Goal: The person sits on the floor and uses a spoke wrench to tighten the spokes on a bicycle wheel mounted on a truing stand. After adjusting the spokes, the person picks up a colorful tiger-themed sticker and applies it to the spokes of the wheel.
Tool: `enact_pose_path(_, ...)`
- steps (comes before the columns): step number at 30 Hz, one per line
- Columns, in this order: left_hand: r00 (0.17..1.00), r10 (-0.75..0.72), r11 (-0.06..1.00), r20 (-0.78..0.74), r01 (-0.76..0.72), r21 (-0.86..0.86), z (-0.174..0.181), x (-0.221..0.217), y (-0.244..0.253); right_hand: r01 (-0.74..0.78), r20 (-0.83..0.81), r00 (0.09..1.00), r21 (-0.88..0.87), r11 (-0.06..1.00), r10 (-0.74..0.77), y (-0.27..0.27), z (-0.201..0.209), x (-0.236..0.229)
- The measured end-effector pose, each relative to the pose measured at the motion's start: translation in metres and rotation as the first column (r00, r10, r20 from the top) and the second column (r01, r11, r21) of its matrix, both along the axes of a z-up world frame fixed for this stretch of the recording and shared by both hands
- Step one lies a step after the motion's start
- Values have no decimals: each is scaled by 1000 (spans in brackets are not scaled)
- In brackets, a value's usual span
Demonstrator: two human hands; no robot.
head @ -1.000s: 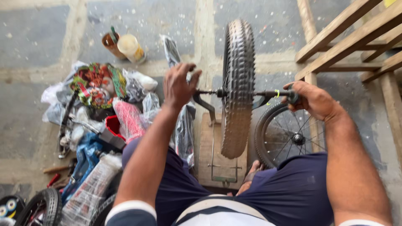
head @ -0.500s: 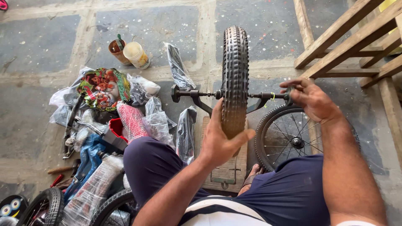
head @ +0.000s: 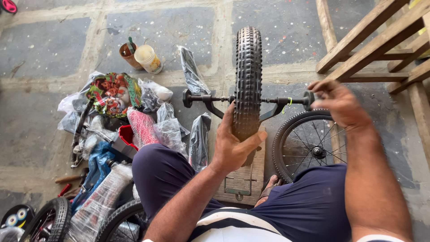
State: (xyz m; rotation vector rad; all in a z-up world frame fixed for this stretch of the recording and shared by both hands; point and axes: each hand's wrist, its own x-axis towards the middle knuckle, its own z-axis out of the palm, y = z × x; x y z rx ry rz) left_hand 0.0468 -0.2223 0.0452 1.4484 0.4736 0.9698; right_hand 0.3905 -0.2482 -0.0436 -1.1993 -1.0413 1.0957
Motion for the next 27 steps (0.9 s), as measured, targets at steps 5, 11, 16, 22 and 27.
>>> enact_pose_path(5,999,24,1000,-27,-23,10,-2,1,-1,122,46,992,-181,976,-116,9,-6,-2)
enact_pose_path(11,999,23,1000,-41,-22,13,-4,-1,1,39,23,999,53,998,-40,-7,8,-3)
enact_pose_path(16,1000,10,1000,-18,-11,-2,-8,1,1,33,178,984,-221,975,7,-4,5,-5)
enact_pose_path(22,998,32,999,-50,-30,38,-17,-1,2,195,143,977,-275,941,-160,4,-5,-7)
enact_pose_path(27,998,11,1000,62,-10,-24,-22,-14,2,57,-41,998,101,993,-54,-4,8,-5)
